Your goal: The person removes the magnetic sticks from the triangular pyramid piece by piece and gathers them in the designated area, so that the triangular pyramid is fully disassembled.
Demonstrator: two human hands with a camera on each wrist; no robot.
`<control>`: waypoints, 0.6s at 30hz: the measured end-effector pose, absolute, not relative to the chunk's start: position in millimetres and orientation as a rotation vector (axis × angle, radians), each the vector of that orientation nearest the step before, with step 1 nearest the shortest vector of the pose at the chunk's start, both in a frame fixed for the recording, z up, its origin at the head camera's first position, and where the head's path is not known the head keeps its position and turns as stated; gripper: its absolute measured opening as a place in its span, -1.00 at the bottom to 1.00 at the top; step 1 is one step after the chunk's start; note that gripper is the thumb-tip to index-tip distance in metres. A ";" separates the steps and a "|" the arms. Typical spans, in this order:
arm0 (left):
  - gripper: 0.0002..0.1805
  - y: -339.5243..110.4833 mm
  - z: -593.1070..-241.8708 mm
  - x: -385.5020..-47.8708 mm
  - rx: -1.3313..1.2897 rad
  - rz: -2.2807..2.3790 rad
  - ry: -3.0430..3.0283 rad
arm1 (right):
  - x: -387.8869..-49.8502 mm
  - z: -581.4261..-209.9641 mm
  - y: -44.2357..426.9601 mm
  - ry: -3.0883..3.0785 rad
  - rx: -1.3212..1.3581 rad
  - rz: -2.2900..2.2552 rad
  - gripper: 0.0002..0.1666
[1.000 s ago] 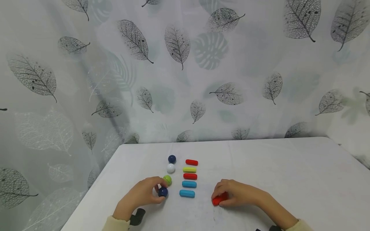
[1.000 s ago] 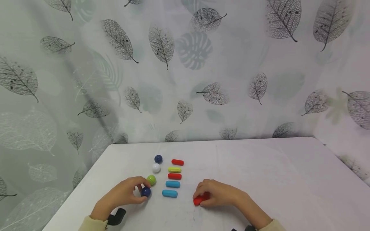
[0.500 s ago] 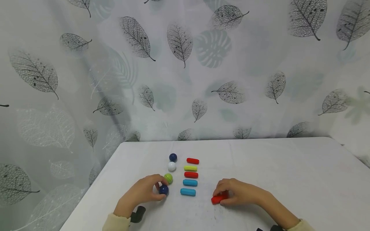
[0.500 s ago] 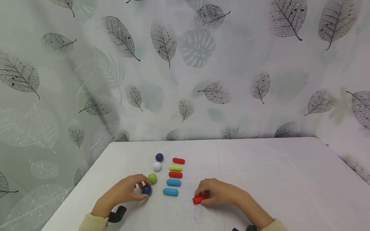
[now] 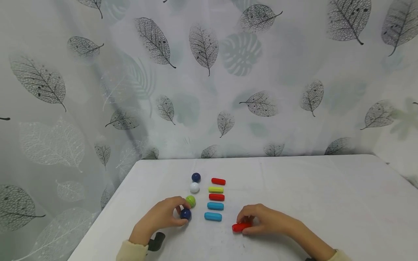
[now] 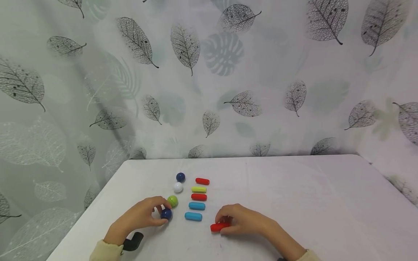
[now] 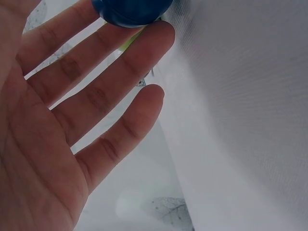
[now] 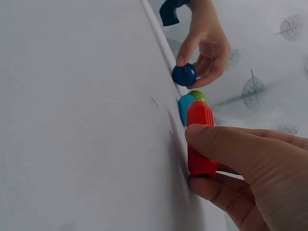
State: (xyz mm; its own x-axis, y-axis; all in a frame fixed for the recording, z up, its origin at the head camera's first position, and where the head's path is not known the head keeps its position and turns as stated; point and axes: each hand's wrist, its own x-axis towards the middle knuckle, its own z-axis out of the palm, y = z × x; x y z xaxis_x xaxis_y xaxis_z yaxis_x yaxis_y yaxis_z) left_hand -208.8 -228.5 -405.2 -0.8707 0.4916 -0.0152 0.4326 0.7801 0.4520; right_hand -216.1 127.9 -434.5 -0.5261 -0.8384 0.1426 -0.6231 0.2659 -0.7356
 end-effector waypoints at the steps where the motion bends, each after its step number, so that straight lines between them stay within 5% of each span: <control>1: -0.65 -228.7 -405.0 -208.8 0.743 0.674 2.836 | -215.3 -435.7 126.4 2.257 -1.354 -1.127 -0.76; 18: -0.66 -230.6 -406.2 -211.9 0.748 0.712 2.817 | -201.7 -443.6 87.3 2.358 -1.276 -1.214 -0.80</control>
